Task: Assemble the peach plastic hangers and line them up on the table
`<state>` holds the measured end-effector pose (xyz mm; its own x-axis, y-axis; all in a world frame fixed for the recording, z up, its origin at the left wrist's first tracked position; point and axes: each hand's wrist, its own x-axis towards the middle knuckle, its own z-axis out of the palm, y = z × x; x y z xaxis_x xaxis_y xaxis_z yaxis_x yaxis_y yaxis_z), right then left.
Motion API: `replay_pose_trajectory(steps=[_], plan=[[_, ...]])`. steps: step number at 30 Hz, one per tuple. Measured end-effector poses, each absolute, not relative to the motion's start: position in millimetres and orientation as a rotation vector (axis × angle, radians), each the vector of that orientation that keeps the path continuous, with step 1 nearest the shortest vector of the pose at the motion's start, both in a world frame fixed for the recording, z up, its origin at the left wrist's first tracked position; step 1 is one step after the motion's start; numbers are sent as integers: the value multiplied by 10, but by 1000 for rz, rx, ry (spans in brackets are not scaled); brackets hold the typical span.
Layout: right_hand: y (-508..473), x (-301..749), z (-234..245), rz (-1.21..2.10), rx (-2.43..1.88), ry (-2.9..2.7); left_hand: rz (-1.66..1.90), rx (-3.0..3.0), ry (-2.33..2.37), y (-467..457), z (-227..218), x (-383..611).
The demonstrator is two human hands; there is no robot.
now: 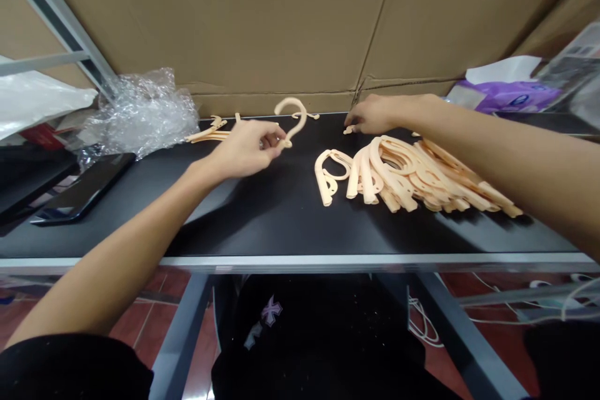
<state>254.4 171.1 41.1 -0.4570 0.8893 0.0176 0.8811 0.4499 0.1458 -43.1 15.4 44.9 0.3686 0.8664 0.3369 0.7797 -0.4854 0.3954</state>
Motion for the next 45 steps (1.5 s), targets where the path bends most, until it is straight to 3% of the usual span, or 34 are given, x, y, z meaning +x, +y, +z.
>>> replay_pose_trajectory(steps=[5,11,25,33,39,45], plan=[[1575,2377,614,295,1479,2517,997,2227,1748,204,767,-844],[1307,1762,784,198,1372,2784,917,2146,1893,304,774,-1062],[763,607,585,178,873,2914,1012,2144,1866,291,820,-1129],[701,606,602,158,849,2947,984,2133,1830,265,819,-1092],[760,726,638,96,1058,2940,1002,2105,1734,315,814,-1123],[820,599,511,86,845,2941,1020,2066,1703,308,817,-1104]])
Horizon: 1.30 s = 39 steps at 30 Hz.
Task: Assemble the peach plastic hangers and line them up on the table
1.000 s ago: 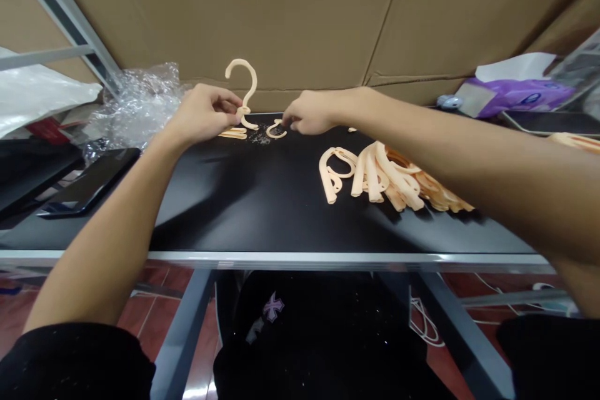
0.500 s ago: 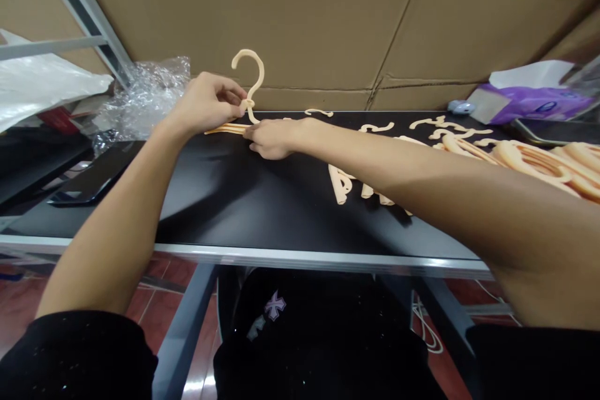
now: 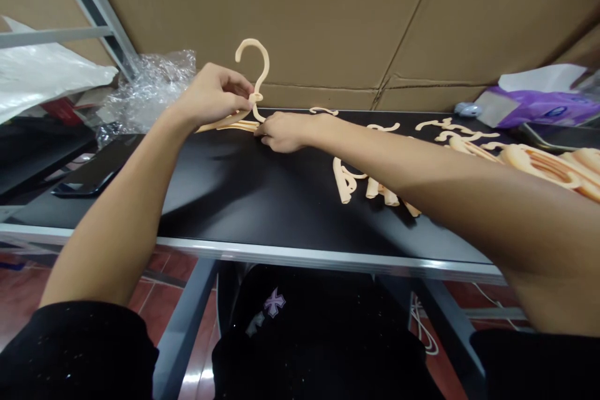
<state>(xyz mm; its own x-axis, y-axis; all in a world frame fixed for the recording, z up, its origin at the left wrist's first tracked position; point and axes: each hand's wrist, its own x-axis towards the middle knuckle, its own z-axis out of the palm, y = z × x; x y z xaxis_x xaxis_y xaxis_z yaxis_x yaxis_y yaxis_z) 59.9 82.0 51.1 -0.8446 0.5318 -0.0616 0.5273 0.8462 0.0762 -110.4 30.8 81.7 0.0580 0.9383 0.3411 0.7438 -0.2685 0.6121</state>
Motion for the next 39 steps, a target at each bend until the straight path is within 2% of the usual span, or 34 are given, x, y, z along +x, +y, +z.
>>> replay_pose_trajectory(steps=[9,26,33,36,39], plan=[[715,688,641,101,1012,2999,1058,2090,1662,430,778,-1187],[785,738,575,9,1111,2943,959,2294,1531,566,699,-1334],[864,1059,752,56,1361,3014,848,2421,1413,516,686,-1259],[879,1318,866,-113,1557,3089,776,2373,1411,437,674,-1118],[783,1537,947,-619,1638,3208,700,2363,1421,352,652,-962]])
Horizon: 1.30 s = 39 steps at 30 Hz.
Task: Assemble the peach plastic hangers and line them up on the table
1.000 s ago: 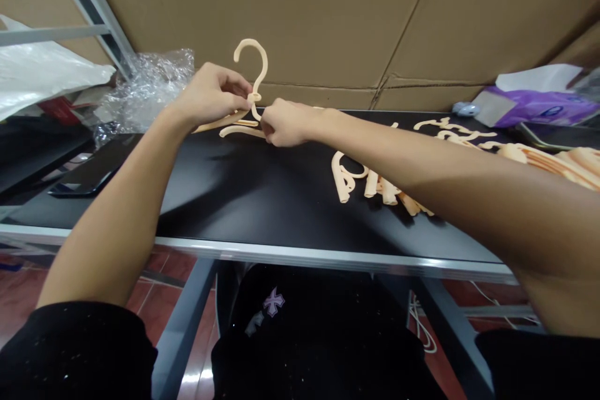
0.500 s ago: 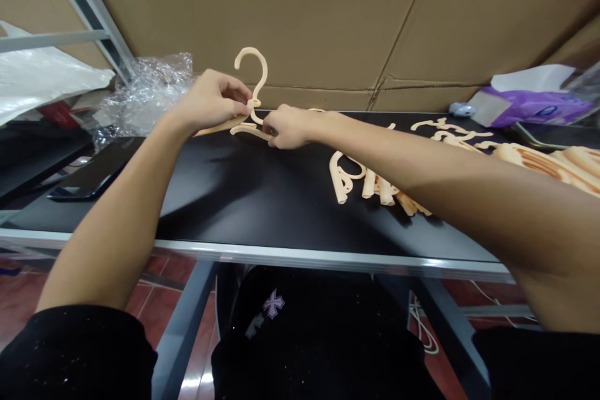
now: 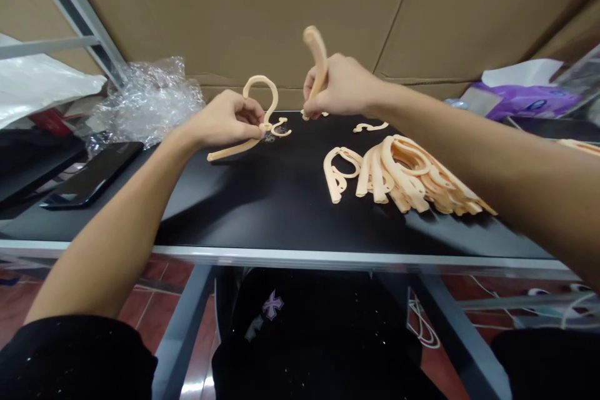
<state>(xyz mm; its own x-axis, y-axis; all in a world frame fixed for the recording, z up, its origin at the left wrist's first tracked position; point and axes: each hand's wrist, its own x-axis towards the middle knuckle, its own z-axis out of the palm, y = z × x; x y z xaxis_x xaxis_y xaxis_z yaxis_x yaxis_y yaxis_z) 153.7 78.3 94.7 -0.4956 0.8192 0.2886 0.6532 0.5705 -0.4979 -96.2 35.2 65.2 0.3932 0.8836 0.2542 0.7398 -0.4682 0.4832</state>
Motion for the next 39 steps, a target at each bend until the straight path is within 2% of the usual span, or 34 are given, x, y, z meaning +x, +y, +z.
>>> replay_pose_trajectory(steps=[4,15,39], plan=[[563,1713,954,781,-1006,-2085,678,2395,1425,249,631,-800],[304,1984,800,853,-840,-2074,930,2751,1309,287,376,-631],[153,1878,681,464,-995,-2335,1073,2980,1137,281,335,-575]])
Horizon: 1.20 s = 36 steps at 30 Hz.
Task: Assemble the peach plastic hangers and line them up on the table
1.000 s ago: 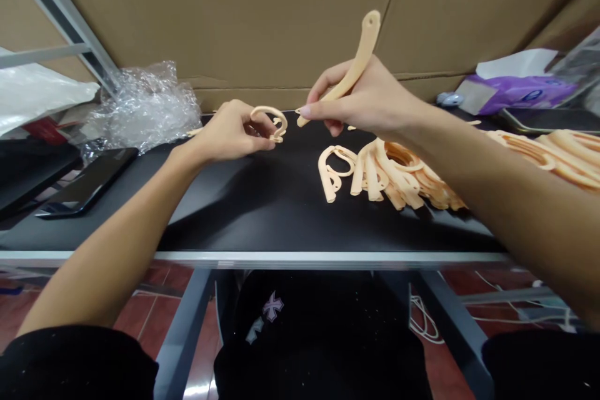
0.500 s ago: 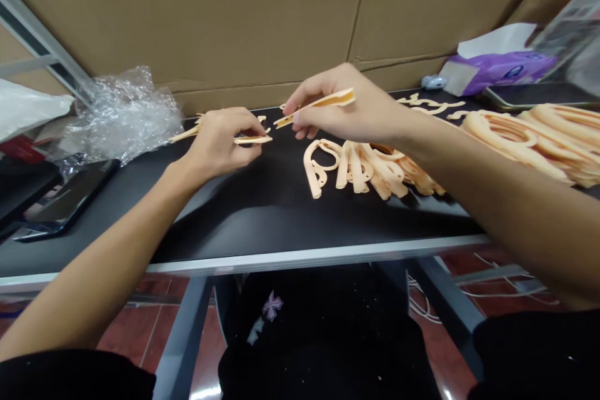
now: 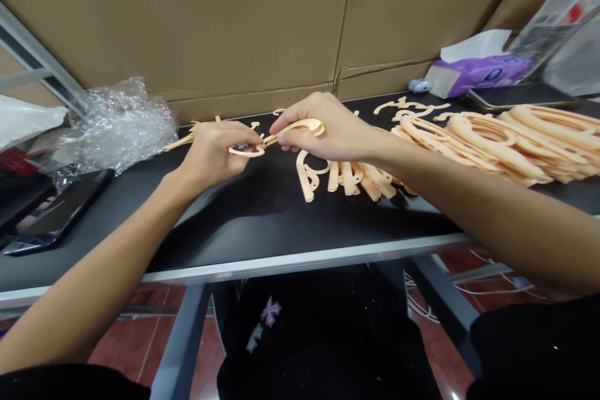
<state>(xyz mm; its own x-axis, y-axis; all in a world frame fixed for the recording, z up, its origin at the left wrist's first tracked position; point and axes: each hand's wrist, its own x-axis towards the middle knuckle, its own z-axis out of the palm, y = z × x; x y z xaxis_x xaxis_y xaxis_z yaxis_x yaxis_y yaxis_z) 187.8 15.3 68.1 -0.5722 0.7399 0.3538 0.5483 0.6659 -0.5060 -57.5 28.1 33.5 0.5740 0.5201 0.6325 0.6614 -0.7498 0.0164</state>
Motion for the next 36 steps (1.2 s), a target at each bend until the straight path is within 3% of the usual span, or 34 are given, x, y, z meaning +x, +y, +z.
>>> replay_pose_trajectory(steps=[8,36], plan=[[206,1901,631,302,-884,-2455,-877,-2498,-926,282,272,-610],[88,1933,778,287,-912,-2474,-882,-2444,-825,258,332,-619]])
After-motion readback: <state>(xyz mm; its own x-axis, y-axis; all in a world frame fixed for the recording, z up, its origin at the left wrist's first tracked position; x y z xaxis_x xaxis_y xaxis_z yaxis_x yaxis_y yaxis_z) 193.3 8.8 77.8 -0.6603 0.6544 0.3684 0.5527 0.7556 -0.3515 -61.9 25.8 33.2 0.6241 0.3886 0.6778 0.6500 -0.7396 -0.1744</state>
